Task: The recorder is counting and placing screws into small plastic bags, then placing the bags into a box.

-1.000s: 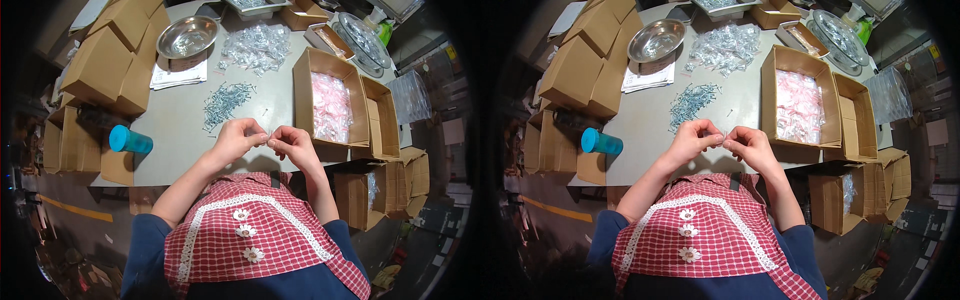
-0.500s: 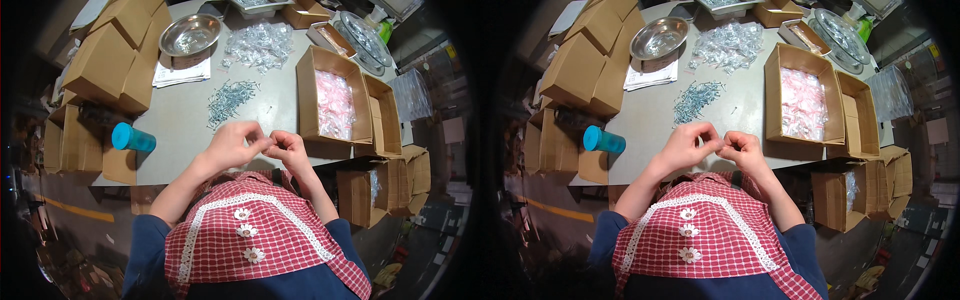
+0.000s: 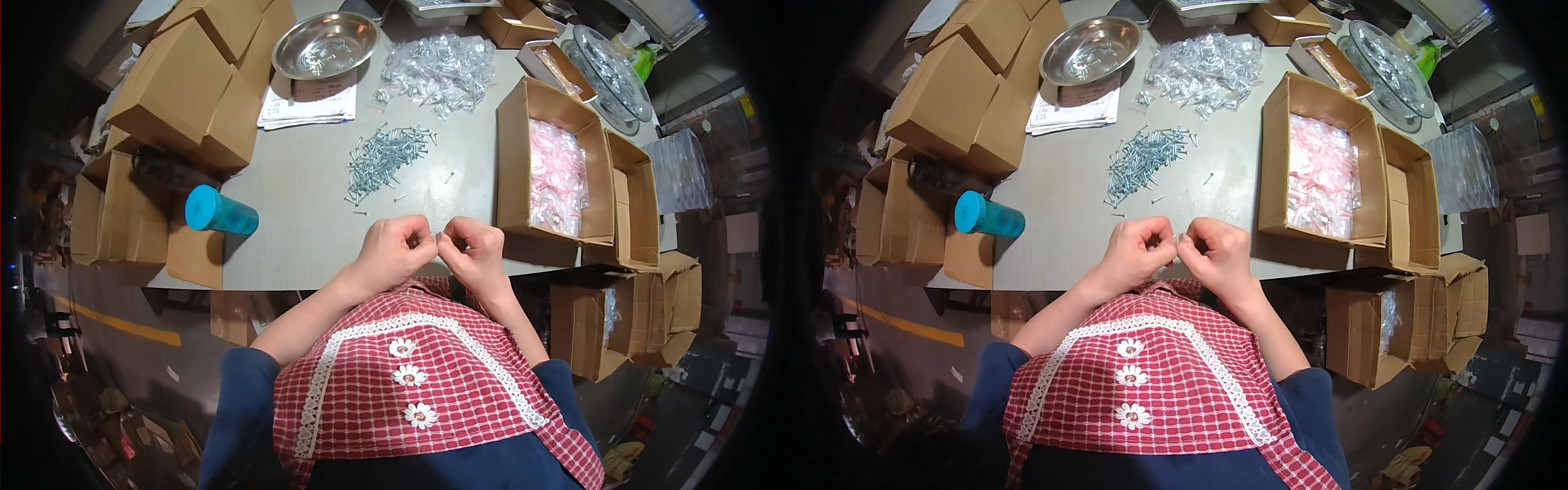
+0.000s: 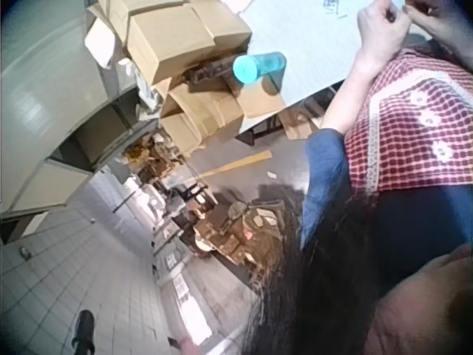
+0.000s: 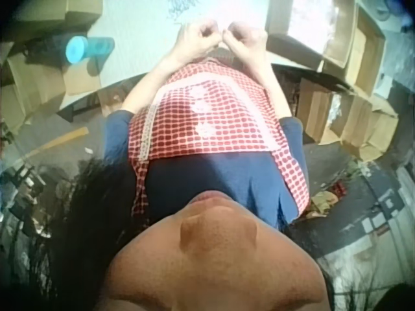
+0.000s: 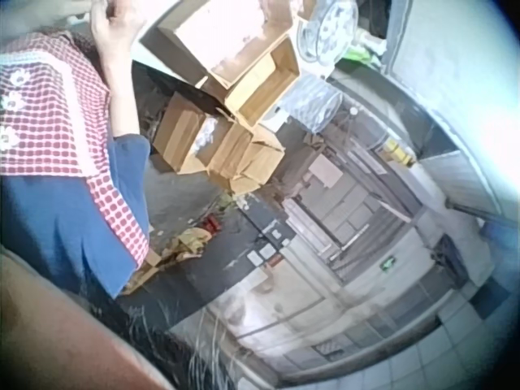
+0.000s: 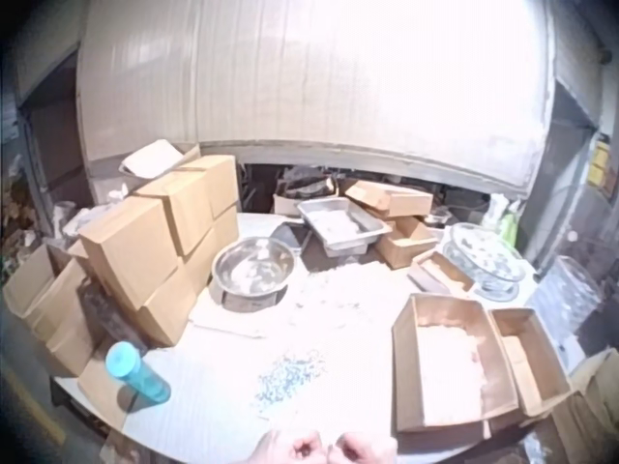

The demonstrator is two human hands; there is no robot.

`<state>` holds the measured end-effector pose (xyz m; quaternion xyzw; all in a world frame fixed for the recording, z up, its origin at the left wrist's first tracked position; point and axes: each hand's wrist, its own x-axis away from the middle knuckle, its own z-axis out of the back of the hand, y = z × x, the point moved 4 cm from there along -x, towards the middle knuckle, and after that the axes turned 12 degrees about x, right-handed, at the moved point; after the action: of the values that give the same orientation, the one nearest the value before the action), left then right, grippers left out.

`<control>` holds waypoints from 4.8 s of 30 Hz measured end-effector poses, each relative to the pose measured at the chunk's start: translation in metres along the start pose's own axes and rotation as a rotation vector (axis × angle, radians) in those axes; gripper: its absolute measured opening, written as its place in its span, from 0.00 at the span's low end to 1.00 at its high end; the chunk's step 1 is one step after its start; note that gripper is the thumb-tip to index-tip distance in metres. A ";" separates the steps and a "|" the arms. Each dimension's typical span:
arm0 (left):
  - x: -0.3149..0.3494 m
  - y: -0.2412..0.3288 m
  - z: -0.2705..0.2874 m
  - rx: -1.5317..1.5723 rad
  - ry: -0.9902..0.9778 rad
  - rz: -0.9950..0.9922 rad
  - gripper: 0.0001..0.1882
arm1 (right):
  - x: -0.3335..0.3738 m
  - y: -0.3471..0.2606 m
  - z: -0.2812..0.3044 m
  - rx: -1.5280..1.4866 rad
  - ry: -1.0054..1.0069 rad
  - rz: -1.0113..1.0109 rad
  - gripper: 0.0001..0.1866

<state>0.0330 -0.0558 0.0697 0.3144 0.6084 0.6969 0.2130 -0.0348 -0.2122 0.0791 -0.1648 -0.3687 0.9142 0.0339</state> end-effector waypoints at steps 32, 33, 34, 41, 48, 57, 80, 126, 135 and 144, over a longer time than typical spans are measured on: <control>0.016 -0.075 0.067 -0.427 0.360 -0.388 0.15 | -0.098 0.100 -0.078 0.673 -0.366 0.161 0.11; 0.020 -0.078 0.072 -0.392 0.371 -0.350 0.16 | -0.094 0.079 -0.082 0.587 -0.357 0.281 0.10; 0.023 -0.080 0.075 -0.387 0.384 -0.345 0.16 | -0.087 0.064 -0.085 0.537 -0.373 0.357 0.09; 0.029 -0.089 0.091 -0.196 0.450 -0.170 0.17 | -0.069 0.051 -0.112 0.687 -0.302 0.601 0.07; 0.025 -0.092 0.083 -0.178 0.484 -0.240 0.18 | -0.087 0.039 -0.122 0.609 -0.230 0.293 0.07; 0.021 -0.083 0.081 -0.328 0.469 -0.394 0.18 | -0.072 0.035 -0.095 0.257 -0.432 0.137 0.09; 0.050 -0.098 0.120 -0.240 0.629 -0.328 0.16 | -0.063 -0.007 -0.139 0.288 -0.438 0.361 0.08; 0.017 -0.060 0.074 0.022 0.406 -0.290 0.16 | -0.064 -0.004 -0.050 -0.735 -0.490 -0.147 0.07; 0.002 -0.015 0.069 0.093 0.349 -0.345 0.14 | -0.057 -0.002 -0.021 -0.488 -0.383 -0.203 0.07; -0.015 0.000 0.041 0.261 0.076 -0.131 0.05 | -0.043 -0.005 -0.008 -0.679 -0.468 -0.292 0.07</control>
<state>0.0722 -0.0364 0.0698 0.2724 0.7206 0.6079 0.1922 0.0081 -0.2113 0.0893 0.0989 -0.6656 0.7394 0.0224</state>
